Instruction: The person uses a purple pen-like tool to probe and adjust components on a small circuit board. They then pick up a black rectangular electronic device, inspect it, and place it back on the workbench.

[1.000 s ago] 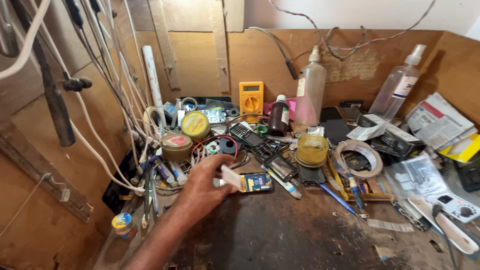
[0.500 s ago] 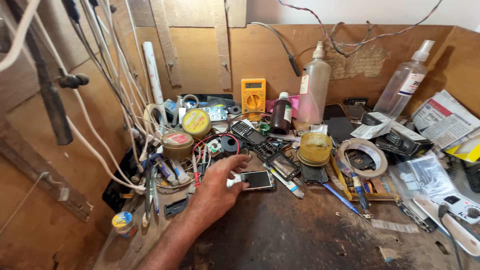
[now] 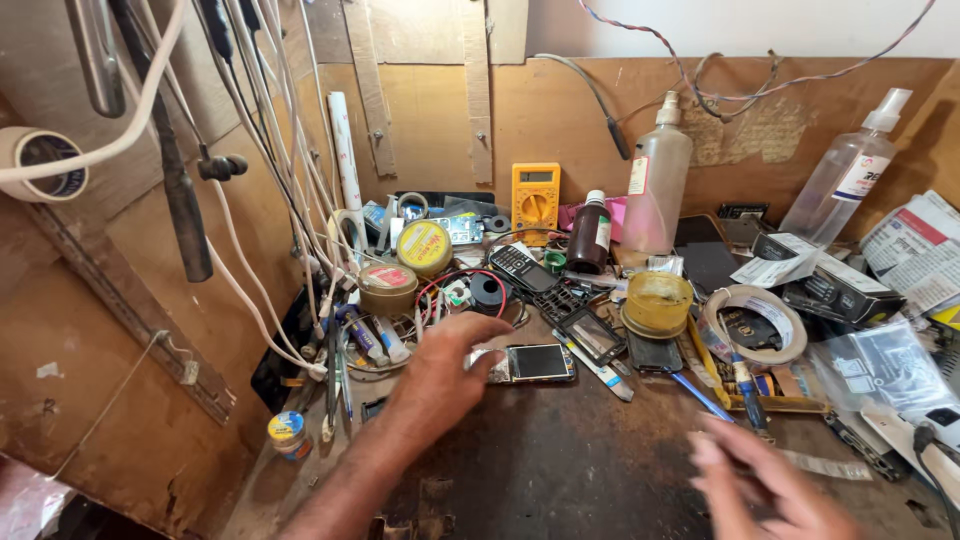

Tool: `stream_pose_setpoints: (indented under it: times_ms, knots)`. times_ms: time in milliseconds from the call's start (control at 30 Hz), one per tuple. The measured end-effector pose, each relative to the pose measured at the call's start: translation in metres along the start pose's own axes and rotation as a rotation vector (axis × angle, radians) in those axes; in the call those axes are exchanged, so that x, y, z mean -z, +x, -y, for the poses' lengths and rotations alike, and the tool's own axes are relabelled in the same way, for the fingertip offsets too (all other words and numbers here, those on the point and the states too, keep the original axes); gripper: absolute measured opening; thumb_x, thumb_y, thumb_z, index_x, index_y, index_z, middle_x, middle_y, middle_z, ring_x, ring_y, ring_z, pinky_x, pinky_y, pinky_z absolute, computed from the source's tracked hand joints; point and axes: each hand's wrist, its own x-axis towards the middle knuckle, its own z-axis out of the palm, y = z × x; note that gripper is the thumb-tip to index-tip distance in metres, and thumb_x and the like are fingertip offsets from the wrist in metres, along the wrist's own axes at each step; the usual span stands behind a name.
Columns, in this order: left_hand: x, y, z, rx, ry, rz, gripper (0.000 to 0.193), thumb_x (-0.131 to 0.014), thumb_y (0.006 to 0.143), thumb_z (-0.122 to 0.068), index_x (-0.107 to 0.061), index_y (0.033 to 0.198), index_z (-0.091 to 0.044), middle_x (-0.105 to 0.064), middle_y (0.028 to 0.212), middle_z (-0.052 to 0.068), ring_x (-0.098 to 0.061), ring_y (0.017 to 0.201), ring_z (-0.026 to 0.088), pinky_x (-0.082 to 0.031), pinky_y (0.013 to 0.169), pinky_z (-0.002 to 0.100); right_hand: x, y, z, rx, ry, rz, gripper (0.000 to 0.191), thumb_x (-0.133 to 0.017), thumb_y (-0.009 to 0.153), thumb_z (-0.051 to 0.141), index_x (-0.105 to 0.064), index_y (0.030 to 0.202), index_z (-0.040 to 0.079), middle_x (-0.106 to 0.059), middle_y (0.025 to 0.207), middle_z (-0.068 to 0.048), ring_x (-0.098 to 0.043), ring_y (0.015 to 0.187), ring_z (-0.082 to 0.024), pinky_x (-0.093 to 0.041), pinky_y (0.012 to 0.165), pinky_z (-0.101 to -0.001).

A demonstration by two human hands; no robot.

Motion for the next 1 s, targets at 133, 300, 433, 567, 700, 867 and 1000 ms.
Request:
stream_pose_setpoints:
  times_ms: [133,300,433,567,700,867,1000]
  knots:
    - [-0.017,-0.001,-0.003,-0.094,0.074,0.07,0.025,-0.076,0.085,-0.011,-0.076,0.109,-0.007,-0.073,0.117,0.01,-0.064,0.113,0.031,-0.049,0.099,0.044,-0.031,-0.003,0.024,0.005,-0.083,0.016,0.029,-0.078,0.081,0.012,-0.08,0.11,0.007,-0.081,0.084,-0.011,-0.077,0.071,-0.013,-0.06,0.064,-0.0302]
    - [-0.03,-0.002,0.002,-0.234,0.125,0.063,0.031,-0.076,0.085,-0.017,-0.076,0.115,-0.006,-0.071,0.122,0.012,-0.06,0.116,0.035,-0.045,0.099,0.047,-0.038,-0.003,0.02,0.021,-0.127,0.002,0.023,-0.08,0.08,0.01,-0.082,0.104,0.009,-0.081,0.078,-0.006,-0.073,0.063,-0.01,-0.057,0.061,-0.0252]
    - [-0.037,-0.004,0.006,-0.182,0.073,0.15,0.028,-0.075,0.088,-0.018,-0.076,0.114,-0.007,-0.07,0.122,0.011,-0.062,0.115,0.033,-0.047,0.099,0.046,-0.041,-0.005,0.01,0.035,-0.158,-0.018,0.023,-0.081,0.078,0.011,-0.083,0.101,0.009,-0.081,0.076,-0.006,-0.074,0.064,-0.008,-0.058,0.063,-0.0248]
    - [-0.041,-0.008,0.011,-0.208,0.072,0.122,0.026,-0.074,0.088,-0.015,-0.077,0.113,-0.008,-0.071,0.122,0.012,-0.062,0.116,0.033,-0.048,0.099,0.045,-0.039,-0.003,0.002,0.013,-0.135,0.059,0.023,-0.078,0.081,0.011,-0.082,0.104,0.009,-0.081,0.08,-0.004,-0.074,0.063,-0.008,-0.058,0.061,-0.0242]
    - [-0.043,-0.004,0.014,-0.23,0.055,0.117,0.024,-0.076,0.086,-0.012,-0.078,0.11,-0.009,-0.072,0.121,0.011,-0.063,0.115,0.031,-0.048,0.1,0.045,-0.038,0.003,-0.001,-0.145,-0.139,0.139,0.024,-0.08,0.083,0.014,-0.082,0.107,0.009,-0.078,0.081,-0.005,-0.074,0.063,-0.011,-0.058,0.06,-0.026]
    - [-0.04,-0.003,0.009,-0.155,0.028,0.165,0.028,-0.078,0.085,-0.013,-0.077,0.112,-0.009,-0.073,0.119,0.01,-0.063,0.114,0.031,-0.048,0.099,0.044,-0.037,-0.001,0.004,-0.191,-0.169,0.13,0.023,-0.08,0.084,0.015,-0.082,0.107,0.009,-0.077,0.08,-0.006,-0.075,0.065,-0.011,-0.058,0.061,-0.0268]
    - [-0.035,-0.002,0.004,-0.141,0.039,0.137,0.049,-0.079,0.084,-0.015,-0.064,0.13,-0.004,-0.07,0.12,0.013,-0.062,0.115,0.034,-0.046,0.1,0.046,-0.038,-0.002,0.006,-0.103,-0.162,0.09,0.023,-0.08,0.084,0.015,-0.082,0.106,0.008,-0.079,0.079,-0.005,-0.077,0.068,-0.01,-0.059,0.065,-0.0249]
